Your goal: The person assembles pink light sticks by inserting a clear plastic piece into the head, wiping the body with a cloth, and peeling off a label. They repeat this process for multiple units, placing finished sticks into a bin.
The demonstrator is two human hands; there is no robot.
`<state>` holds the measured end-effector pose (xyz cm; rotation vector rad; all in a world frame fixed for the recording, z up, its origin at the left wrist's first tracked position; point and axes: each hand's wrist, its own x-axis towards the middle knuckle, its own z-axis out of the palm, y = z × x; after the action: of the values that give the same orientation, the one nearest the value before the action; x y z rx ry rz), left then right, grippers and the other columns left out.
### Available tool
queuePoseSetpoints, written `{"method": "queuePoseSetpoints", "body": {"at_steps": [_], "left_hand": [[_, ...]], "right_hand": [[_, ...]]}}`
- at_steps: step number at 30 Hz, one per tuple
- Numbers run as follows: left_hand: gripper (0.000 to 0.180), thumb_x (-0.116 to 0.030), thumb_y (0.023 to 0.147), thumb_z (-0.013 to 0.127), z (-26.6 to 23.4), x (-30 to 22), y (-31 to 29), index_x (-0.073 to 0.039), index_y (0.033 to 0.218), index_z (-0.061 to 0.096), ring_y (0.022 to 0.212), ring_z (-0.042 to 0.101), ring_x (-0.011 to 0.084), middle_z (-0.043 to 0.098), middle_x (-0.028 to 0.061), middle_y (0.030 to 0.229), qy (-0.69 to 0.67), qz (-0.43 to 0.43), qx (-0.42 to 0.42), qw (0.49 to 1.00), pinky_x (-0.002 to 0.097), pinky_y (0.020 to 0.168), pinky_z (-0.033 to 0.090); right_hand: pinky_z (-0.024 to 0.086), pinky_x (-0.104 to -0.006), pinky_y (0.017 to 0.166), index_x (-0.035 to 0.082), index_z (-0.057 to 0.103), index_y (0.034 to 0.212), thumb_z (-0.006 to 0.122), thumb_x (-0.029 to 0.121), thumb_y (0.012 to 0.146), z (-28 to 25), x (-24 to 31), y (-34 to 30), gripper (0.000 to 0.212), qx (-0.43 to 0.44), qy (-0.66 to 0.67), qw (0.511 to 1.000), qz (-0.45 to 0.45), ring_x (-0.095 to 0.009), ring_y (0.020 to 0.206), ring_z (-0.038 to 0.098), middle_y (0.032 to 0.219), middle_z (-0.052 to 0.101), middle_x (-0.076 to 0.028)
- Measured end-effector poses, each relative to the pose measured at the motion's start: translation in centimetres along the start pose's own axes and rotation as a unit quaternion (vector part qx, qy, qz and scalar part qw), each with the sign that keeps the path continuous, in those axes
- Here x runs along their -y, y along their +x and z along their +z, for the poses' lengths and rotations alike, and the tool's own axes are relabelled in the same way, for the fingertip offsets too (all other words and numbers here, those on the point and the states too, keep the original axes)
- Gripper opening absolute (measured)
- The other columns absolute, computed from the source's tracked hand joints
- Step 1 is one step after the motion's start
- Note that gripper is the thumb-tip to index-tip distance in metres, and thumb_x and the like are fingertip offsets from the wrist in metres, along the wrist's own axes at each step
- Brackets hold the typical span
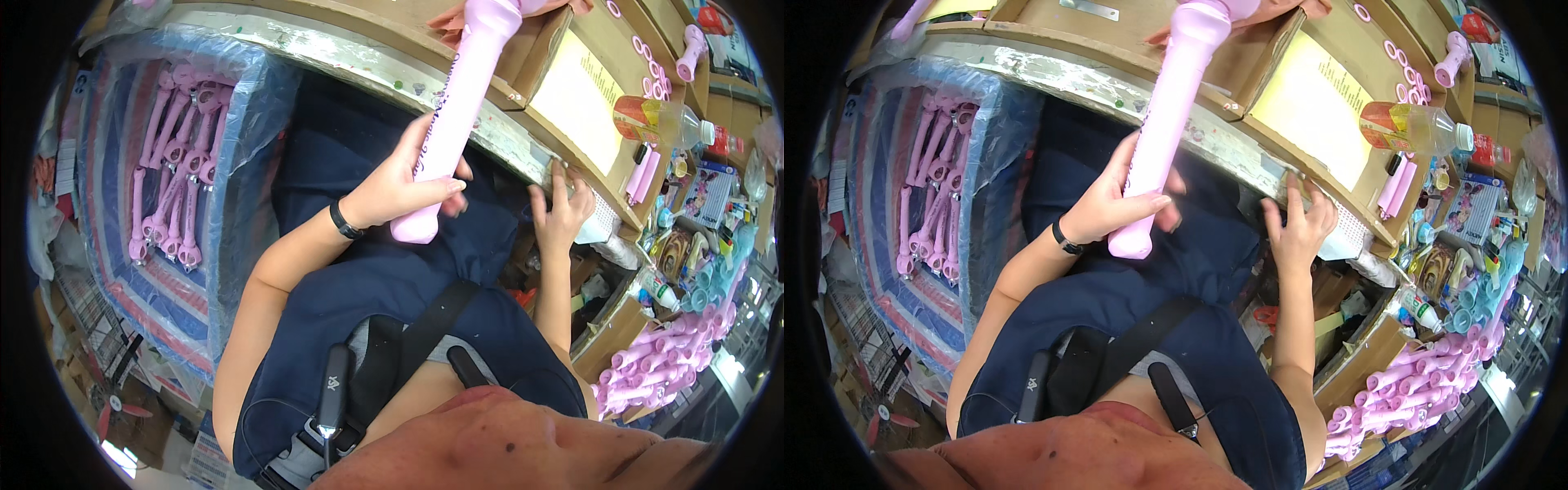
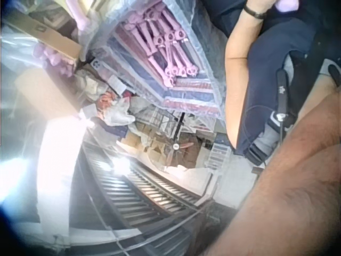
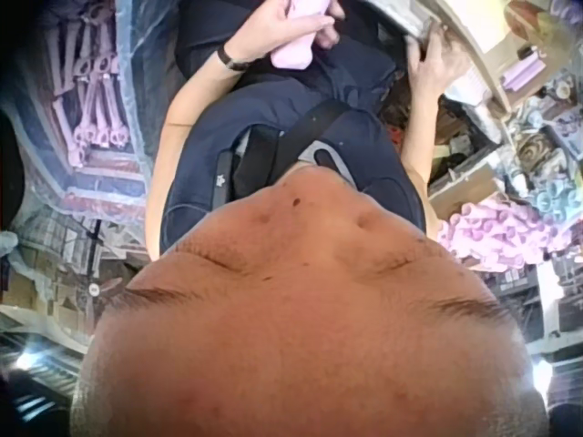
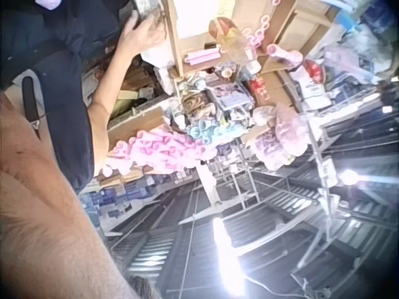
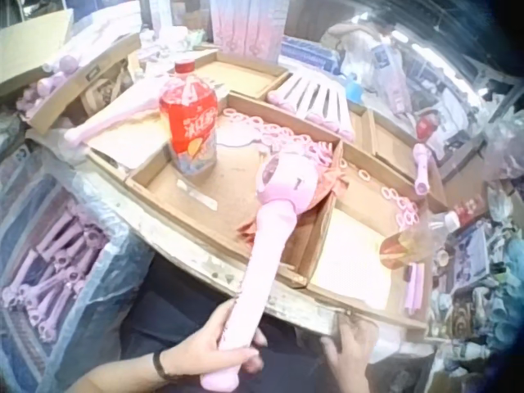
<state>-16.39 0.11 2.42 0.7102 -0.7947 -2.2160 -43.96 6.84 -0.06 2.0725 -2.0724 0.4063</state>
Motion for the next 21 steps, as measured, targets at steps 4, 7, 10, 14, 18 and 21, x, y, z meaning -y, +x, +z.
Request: {"method": "queuePoseSetpoints", "body": {"at_steps": [4, 7, 10, 14, 18, 21], "left_hand": [[0.057, -0.006, 0.083, 0.060, 0.2, 0.4, 0.4, -0.007, 0.131, 0.028, 0.060, 0.062, 0.0192, 0.056, 0.0129, 0.086, -0.077, -0.022, 0.015, 0.997, 0.0312, 0.054, 0.054], [0.050, -0.013, 0.085, 0.059, 0.1, 0.8, 0.5, -0.007, 0.127, 0.031, 0.058, 0.061, 0.0184, 0.055, 0.0123, 0.082, -0.073, -0.016, -0.003, 0.997, 0.0304, 0.051, 0.053], [0.050, -0.020, 0.088, 0.056, 0.0, 1.0, 0.4, -0.006, 0.129, 0.032, 0.056, 0.060, 0.0175, 0.055, 0.0121, 0.081, -0.073, -0.005, -0.004, 0.997, 0.0291, 0.050, 0.053], [0.049, -0.023, 0.089, 0.055, 0.1, 0.9, 0.5, -0.003, 0.129, 0.035, 0.054, 0.060, 0.0165, 0.056, 0.0112, 0.079, -0.073, -0.018, -0.012, 0.997, 0.0279, 0.049, 0.052], [0.046, -0.028, 0.091, 0.052, 0.2, 0.4, 0.7, 0.000, 0.125, 0.040, 0.052, 0.059, 0.0156, 0.056, 0.0107, 0.075, -0.034, -0.036, -0.028, 0.998, 0.0270, 0.048, 0.051], [0.047, -0.036, 0.094, 0.046, 0.2, 0.3, 0.7, 0.001, 0.124, 0.041, 0.051, 0.059, 0.0157, 0.057, 0.0112, 0.074, -0.056, -0.047, -0.029, 0.997, 0.0266, 0.048, 0.051]], "right_hand": [[0.041, -0.0395, 0.089, 0.013, 0.068, 0.096, 0.078, 0.013, 0.068, -0.3, -0.9, -0.5, 0.030, -0.101, 0.034, 0.988, -0.112, -0.024, 0.098, 0.055, 0.102, 0.061, -0.002], [0.048, -0.0349, 0.075, 0.004, 0.063, 0.095, 0.069, 0.004, 0.078, -0.8, 0.1, -0.8, 0.018, -0.074, 0.177, 0.980, -0.060, -0.025, 0.081, 0.061, 0.093, 0.064, -0.009], [0.049, -0.0253, 0.061, 0.002, 0.042, 0.107, 0.042, 0.011, 0.098, -0.6, 2.0, -2.1, 0.013, -0.043, 0.583, 0.792, 0.178, -0.015, 0.062, 0.058, 0.084, 0.063, -0.015], [0.036, -0.0217, 0.044, 0.007, 0.045, 0.095, 0.044, 0.022, 0.099, 1.3, 3.9, -4.0, 0.015, -0.010, 0.695, 0.562, 0.449, -0.009, 0.047, 0.041, 0.068, 0.053, -0.005], [0.033, -0.0211, 0.043, 0.008, 0.045, 0.095, 0.043, 0.022, 0.099, 2.1, 5.0, -5.5, 0.015, -0.022, 0.666, 0.571, 0.481, -0.008, 0.047, 0.039, 0.067, 0.051, -0.004], [0.033, -0.0202, 0.044, 0.010, 0.045, 0.096, 0.043, 0.023, 0.099, 1.4, 5.9, -6.2, 0.014, 0.024, 0.635, 0.547, 0.544, -0.007, 0.048, 0.040, 0.067, 0.051, -0.003]]}}
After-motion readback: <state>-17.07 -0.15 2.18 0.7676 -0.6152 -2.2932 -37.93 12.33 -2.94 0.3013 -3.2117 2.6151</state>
